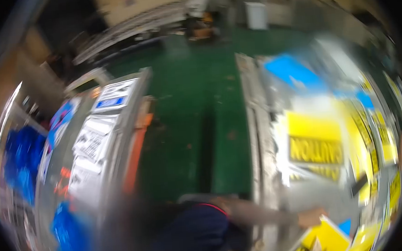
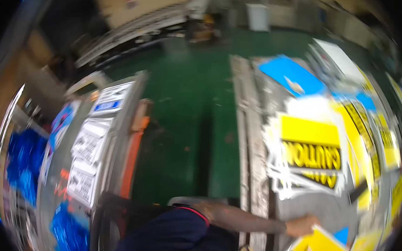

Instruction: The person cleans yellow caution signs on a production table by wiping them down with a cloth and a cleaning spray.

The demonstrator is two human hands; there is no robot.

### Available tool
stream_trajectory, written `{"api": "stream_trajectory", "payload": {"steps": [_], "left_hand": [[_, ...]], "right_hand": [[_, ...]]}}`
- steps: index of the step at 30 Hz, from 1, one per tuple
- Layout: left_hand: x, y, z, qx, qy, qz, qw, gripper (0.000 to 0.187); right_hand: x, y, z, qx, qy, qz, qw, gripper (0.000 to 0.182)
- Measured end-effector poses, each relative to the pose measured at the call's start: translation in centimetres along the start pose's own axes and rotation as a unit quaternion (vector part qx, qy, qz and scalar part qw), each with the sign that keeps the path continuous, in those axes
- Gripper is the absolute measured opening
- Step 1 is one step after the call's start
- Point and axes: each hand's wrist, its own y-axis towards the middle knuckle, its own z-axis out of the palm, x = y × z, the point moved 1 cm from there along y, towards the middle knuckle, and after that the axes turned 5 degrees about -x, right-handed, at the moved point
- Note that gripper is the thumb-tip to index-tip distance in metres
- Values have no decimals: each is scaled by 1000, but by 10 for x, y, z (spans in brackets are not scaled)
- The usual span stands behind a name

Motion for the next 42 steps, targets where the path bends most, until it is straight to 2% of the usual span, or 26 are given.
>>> {"api": "stream_trajectory", "payload": {"steps": [1,2,3,4,5,6,7,9,13,16,17,18,19,23,25,27,28,29,31,32,33,35,38,39,41,42], "left_hand": [[41,-5,11,-11,41,85,995,44],[40,-23,6,-67,-28,-44,996,41],[18,-29,-13,-36,-60,-91,993,39],[-8,-32,-30,1,-99,-123,987,37],[-29,-30,-37,24,-139,-154,978,35],[-45,-25,-39,41,-165,-179,969,33],[-50,-17,-42,51,-182,-195,962,32],[-55,-19,-50,58,-101,-204,972,38],[-59,-14,-53,56,-146,-207,966,41],[-68,-17,-56,47,-123,-218,967,50],[-69,-15,-53,49,-117,-225,966,52],[-67,-15,-51,46,-166,-213,962,56],[-67,-13,-52,50,-174,-226,957,55],[-75,-20,-57,69,-159,-251,952,49],[-79,-18,-54,60,-119,-255,958,45],[-63,-18,-55,64,-108,-233,964,45],[-58,-20,-56,46,-87,-238,966,45],[-54,-21,-54,27,-67,-243,967,45],[-69,-18,-50,36,-107,-240,964,45],[-75,-20,-50,41,-125,-240,962,46],[-74,-23,-50,44,-121,-239,962,45],[-72,-23,-52,41,-115,-229,966,45],[-67,-21,-53,40,-134,-225,964,46],[-63,-21,-53,40,-137,-227,963,46],[-59,-21,-51,34,-146,-230,962,45],[-66,-21,-49,36,-146,-239,959,46]], "right_hand": [[-5,-4,20,-3,49,22,999,81],[-8,-5,43,-9,98,43,994,74],[-12,-4,67,-16,146,64,987,69],[40,-10,46,13,50,-65,997,59],[87,-8,21,80,99,-107,986,68],[95,-4,32,120,17,-134,984,66],[103,4,1,92,80,-218,968,62],[57,21,14,57,16,-204,977,57],[-62,74,7,-108,-92,-109,984,55],[-21,97,-31,79,-86,31,993,52],[3,67,61,-48,-93,-195,975,52],[60,62,47,8,1,-201,979,54],[68,56,28,-25,76,-182,980,53],[-61,117,34,-123,-90,-112,982,49],[-59,118,25,-134,-88,-75,984,49],[-32,90,56,-100,-104,-142,979,48],[11,79,43,-15,-156,-129,979,49],[33,61,28,-83,28,-139,986,50],[-21,77,40,-86,-42,-112,989,50],[-60,85,36,-108,-82,-71,988,51],[-85,100,15,-44,-36,44,997,51],[-92,113,-2,-104,-81,43,990,49],[-26,77,50,-53,-17,-39,998,47],[22,69,50,-42,-198,-138,970,47],[13,63,44,34,-31,-140,989,47],[-14,73,43,-43,-10,-92,995,47]]}}
